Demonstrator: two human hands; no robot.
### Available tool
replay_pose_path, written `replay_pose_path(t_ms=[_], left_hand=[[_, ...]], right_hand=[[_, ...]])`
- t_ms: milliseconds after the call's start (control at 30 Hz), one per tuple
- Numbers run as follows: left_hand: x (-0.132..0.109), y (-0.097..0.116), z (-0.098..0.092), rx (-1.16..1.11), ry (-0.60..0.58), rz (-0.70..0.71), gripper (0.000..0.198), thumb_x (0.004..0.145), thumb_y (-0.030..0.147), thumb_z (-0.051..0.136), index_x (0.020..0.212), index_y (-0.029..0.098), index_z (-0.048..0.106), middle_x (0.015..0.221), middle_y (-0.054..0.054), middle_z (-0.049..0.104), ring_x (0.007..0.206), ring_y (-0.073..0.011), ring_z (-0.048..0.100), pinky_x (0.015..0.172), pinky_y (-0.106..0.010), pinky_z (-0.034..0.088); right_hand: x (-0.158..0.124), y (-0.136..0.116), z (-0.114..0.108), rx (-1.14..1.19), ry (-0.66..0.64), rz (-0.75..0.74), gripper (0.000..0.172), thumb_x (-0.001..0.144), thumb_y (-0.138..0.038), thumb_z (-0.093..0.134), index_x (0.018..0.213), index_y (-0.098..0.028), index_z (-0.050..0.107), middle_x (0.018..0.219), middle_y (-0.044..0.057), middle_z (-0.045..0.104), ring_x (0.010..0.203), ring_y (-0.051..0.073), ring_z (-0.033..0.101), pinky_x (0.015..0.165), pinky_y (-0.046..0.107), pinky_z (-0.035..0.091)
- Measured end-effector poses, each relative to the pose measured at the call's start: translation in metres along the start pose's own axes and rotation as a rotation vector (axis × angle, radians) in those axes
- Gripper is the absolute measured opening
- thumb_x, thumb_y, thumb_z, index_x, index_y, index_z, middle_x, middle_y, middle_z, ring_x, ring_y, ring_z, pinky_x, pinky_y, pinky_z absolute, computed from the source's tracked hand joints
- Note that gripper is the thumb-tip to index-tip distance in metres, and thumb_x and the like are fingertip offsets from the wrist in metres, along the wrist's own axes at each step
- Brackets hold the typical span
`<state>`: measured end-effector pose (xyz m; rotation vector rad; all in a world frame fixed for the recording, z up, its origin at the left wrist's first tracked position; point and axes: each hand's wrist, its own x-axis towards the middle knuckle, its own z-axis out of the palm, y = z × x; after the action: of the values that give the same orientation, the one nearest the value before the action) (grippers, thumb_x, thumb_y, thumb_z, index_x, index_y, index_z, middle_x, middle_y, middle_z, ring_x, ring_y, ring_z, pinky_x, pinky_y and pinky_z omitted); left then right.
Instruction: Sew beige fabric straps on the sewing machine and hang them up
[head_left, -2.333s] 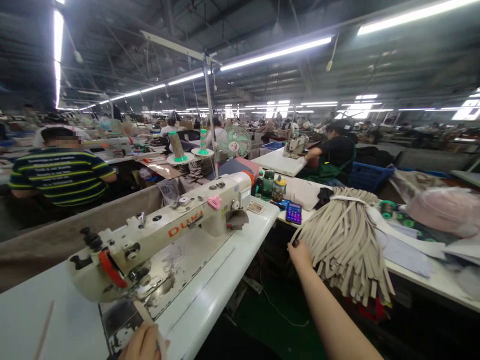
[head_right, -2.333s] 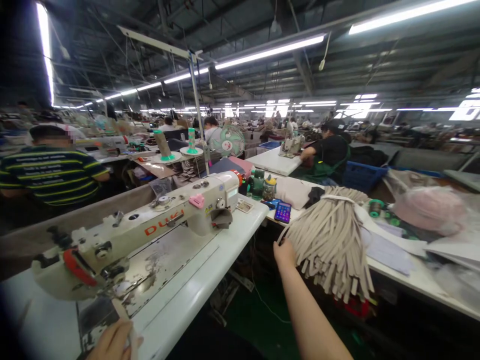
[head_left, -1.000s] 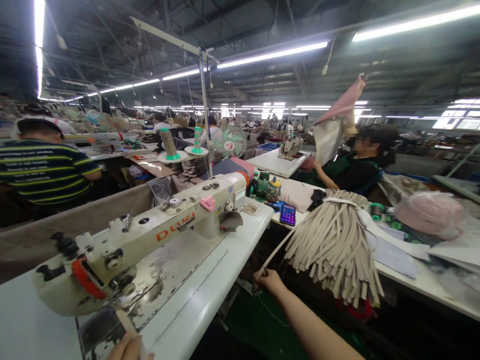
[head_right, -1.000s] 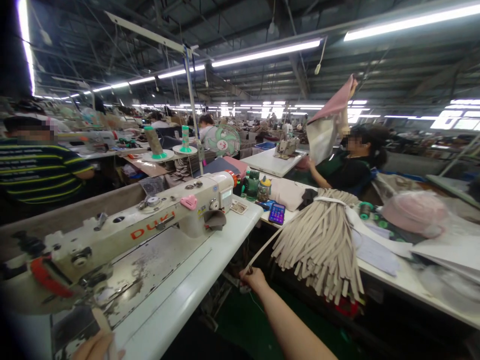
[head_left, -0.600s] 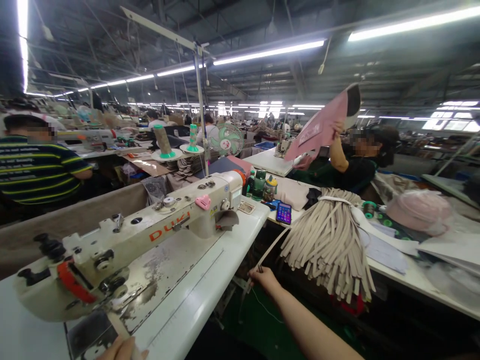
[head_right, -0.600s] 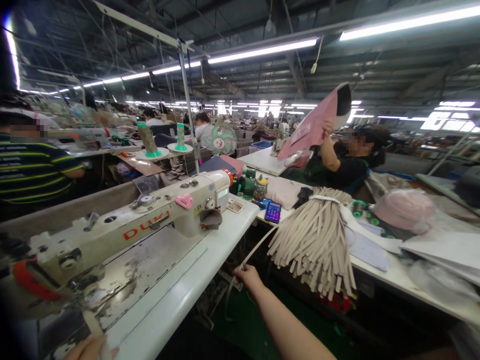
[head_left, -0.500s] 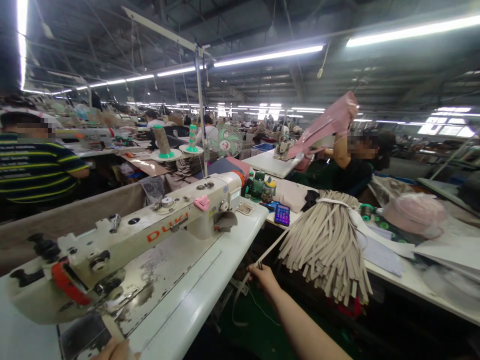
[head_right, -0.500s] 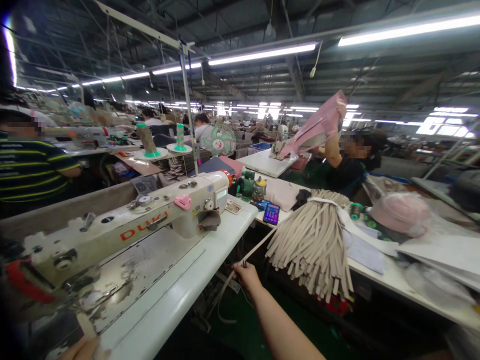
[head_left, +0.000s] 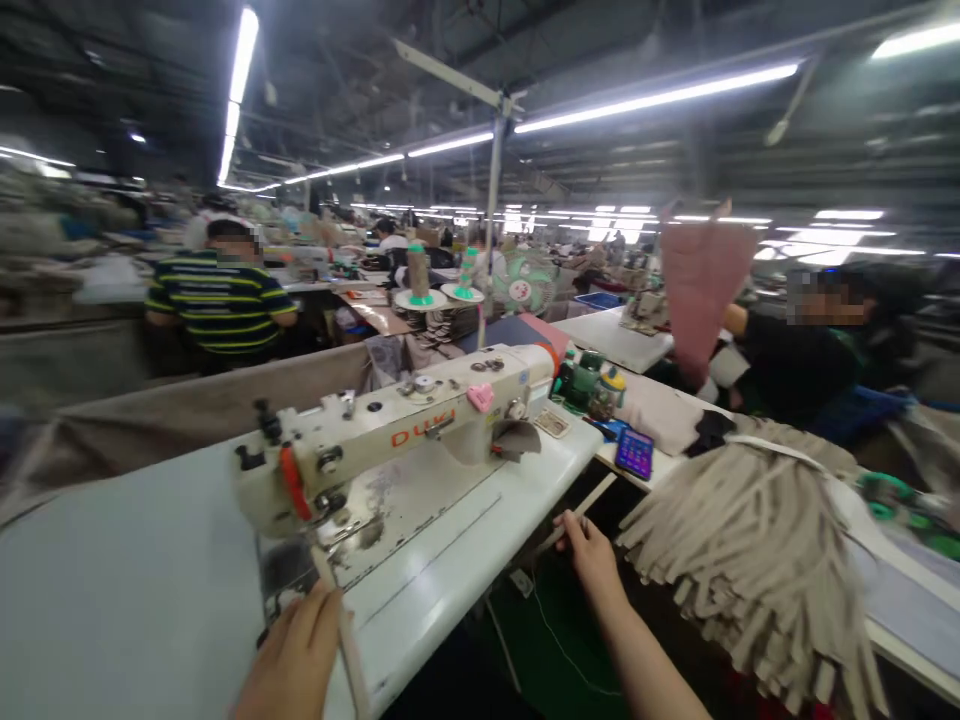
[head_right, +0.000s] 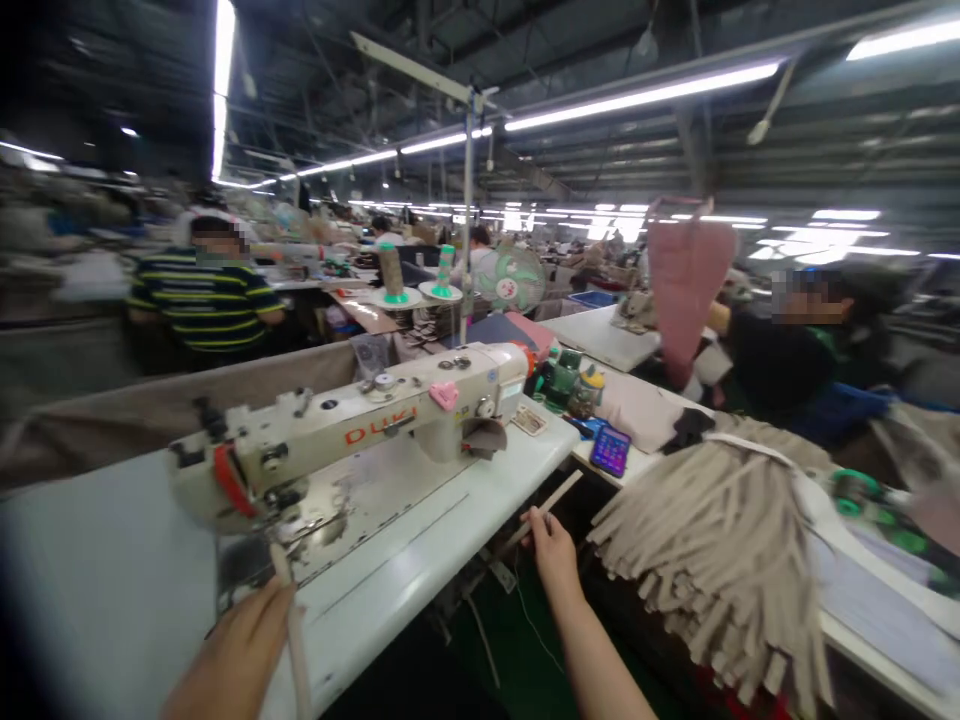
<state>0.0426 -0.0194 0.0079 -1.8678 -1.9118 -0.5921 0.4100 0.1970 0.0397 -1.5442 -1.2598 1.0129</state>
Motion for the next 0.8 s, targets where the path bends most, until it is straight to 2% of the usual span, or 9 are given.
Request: replay_pose_path(t_ms=[67,133,233,400,600,700,800], left_hand=[[0.003,0.010,-0.006,0.058,0.004,-0.039,0.030,0.099,0.015,0.042,0.119,0.018,0.065,0.129,-0.013,0.064,0.117,-0.0319,0.063,0.102,-0.049,0.055],[0.009,0.017,-0.010,0.114,0.010,-0.076,0.032,0.099,0.011,0.041,0.120,0.017,0.064,0.130,-0.014,0.063,0.117,-0.0315,0.063,0.101,-0.049,0.056],[0.018,0.025,-0.016,0.159,-0.007,-0.097,0.029,0.100,0.011,0.042,0.121,0.012,0.062,0.126,-0.016,0.064,0.115,-0.0302,0.065,0.103,-0.048,0.055],[0.026,0.029,-0.027,0.130,-0.089,-0.097,0.028,0.099,0.008,0.043,0.121,0.008,0.059,0.125,-0.017,0.065,0.118,-0.0287,0.065,0.110,-0.049,0.051],[0.029,0.028,-0.035,0.103,-0.135,-0.110,0.035,0.096,0.000,0.037,0.124,0.006,0.058,0.124,-0.018,0.065,0.118,-0.0258,0.066,0.114,-0.047,0.046],[0.030,0.029,-0.036,0.112,-0.090,-0.110,0.032,0.098,0.003,0.037,0.121,0.007,0.059,0.120,-0.017,0.066,0.118,-0.0255,0.065,0.116,-0.047,0.044],[0.030,0.029,-0.034,0.122,0.016,-0.126,0.027,0.100,0.008,0.040,0.116,0.008,0.061,0.114,-0.015,0.069,0.119,-0.0261,0.065,0.117,-0.049,0.042]], right_hand=[[-0.003,-0.014,0.003,-0.060,-0.090,-0.081,0.054,0.074,-0.071,0.063,0.086,-0.019,0.071,0.062,0.003,0.065,0.060,0.021,0.060,0.057,0.029,0.045],[-0.006,-0.026,0.009,-0.177,-0.174,-0.230,0.052,0.076,-0.070,0.061,0.088,-0.021,0.070,0.069,0.004,0.070,0.063,0.023,0.064,0.063,0.032,0.050],[-0.013,-0.040,0.020,-0.302,-0.295,-0.356,0.048,0.081,-0.068,0.059,0.093,-0.023,0.070,0.066,0.003,0.069,0.060,0.022,0.064,0.062,0.031,0.051],[-0.037,-0.056,0.040,-0.298,-0.490,-0.405,0.049,0.080,-0.069,0.062,0.100,-0.024,0.071,0.074,0.004,0.072,0.061,0.021,0.066,0.059,0.028,0.054],[-0.067,-0.064,0.061,-0.260,-0.682,-0.450,0.055,0.085,-0.072,0.058,0.107,-0.025,0.075,0.070,0.004,0.070,0.061,0.021,0.067,0.058,0.025,0.055],[-0.076,-0.064,0.070,-0.248,-0.747,-0.428,0.057,0.087,-0.072,0.056,0.110,-0.024,0.076,0.069,0.004,0.070,0.062,0.021,0.067,0.060,0.025,0.056],[-0.081,-0.064,0.077,-0.260,-0.778,-0.419,0.059,0.085,-0.073,0.057,0.109,-0.024,0.078,0.070,0.005,0.071,0.065,0.023,0.069,0.063,0.026,0.058]])
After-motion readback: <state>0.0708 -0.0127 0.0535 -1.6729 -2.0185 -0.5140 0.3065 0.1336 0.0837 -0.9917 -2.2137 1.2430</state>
